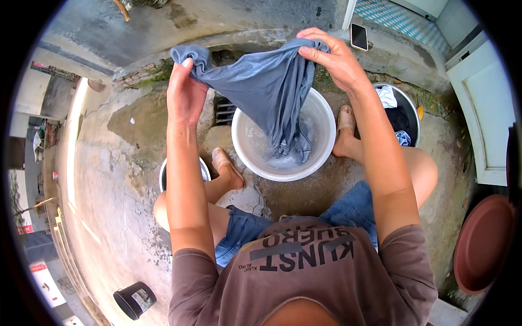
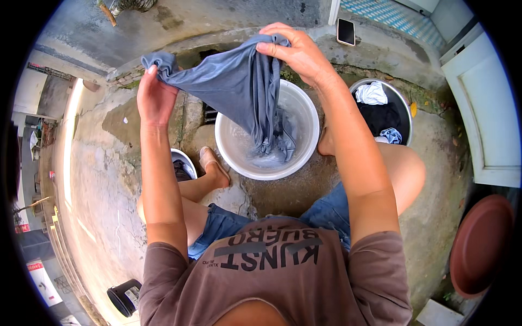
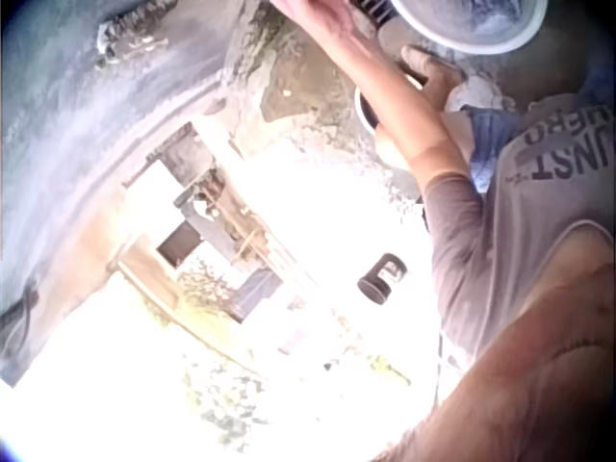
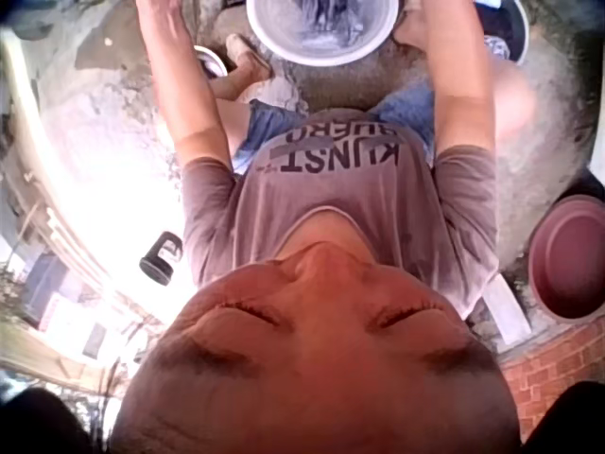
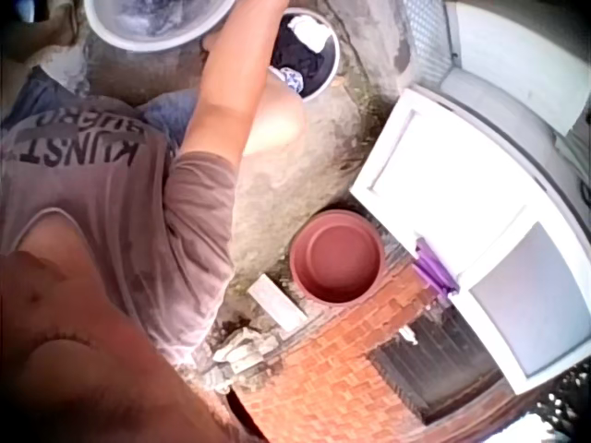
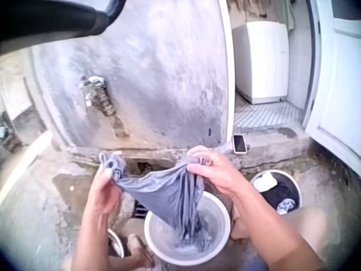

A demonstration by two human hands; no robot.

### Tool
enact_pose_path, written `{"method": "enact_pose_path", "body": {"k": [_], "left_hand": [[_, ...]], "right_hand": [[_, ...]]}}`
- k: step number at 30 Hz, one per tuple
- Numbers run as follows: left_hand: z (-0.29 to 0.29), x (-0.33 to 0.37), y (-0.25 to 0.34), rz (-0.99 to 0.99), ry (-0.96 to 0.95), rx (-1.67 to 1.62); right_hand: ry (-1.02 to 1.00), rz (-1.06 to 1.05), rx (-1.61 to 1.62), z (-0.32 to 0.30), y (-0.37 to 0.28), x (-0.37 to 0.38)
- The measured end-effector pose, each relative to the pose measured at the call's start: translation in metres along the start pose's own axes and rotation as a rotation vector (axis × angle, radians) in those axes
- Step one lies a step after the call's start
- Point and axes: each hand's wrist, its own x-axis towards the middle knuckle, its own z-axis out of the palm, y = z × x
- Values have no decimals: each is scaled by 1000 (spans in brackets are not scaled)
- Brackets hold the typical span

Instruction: The person washes clothing by hand in a basin of water, scrubbing and wringing a blue garment and a white garment one at a time.

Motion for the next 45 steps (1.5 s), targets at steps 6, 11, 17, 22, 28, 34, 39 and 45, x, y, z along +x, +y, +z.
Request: {"method": "enact_pose_path", "body": {"k": [6,11,17,22,28,34,39,45], "left_hand": [[-10,-2,-41,-273,-268,1448],[-32,-24,-90,-287,-104,552],[2,-38,-114,-320,105,-4],[-10,-28,-113,-152,253,-227],[-73,-39,-123,38,415,-168],[-177,-59,-247,-338,537,112],[-126,-51,-239,-277,699,254],[-133,-70,-282,-58,159,1162]], "right_hand": [[5,84,-184,22,-3,6],[-151,181,-80,71,6,-3],[55,24,328,83,78,-10],[-233,568,666,90,119,-78],[-528,809,332,70,136,-84],[-160,904,-243,49,195,-90],[-258,818,-70,78,152,-63],[-139,1073,174,65,239,-97]]}}
